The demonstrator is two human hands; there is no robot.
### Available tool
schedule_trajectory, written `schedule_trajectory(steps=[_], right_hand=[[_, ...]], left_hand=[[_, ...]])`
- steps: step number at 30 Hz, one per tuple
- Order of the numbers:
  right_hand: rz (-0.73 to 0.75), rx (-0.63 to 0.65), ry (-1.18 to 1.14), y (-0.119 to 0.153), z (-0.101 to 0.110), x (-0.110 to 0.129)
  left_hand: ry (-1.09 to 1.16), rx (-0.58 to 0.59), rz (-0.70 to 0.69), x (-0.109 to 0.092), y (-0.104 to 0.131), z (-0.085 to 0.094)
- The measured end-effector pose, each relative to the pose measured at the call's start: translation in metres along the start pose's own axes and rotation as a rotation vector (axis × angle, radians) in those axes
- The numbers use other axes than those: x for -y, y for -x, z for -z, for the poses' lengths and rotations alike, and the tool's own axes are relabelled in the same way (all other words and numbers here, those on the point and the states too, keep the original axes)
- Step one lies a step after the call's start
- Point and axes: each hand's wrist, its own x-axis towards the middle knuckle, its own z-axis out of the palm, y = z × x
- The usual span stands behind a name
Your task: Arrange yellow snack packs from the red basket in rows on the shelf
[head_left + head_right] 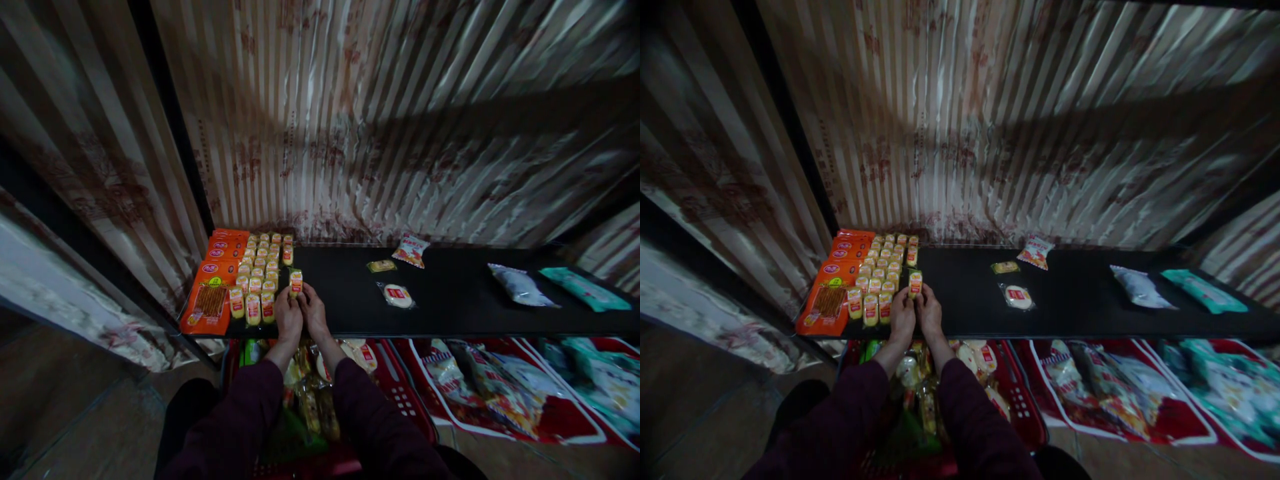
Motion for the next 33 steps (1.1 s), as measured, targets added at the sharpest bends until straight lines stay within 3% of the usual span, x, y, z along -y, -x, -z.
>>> schedule_trajectory(steps=[13,21,33], right_hand=[[0.003,0.004,0.049,-0.033,-0.010,-0.005],[0.019,-0.022,0.092,-0.045,-0.017,-0.006],[0.053,0.048,0.136,-0.074,-0.023,-0.017]], left_hand=[[0.003,-0.016,-0.018,0.009,-0.028,-0.023],[-0.003,-0.018,-0.049,0.010,-0.040,-0.029],[-0.038,0.010,-0.030,0.006,-0.060,-0.040]])
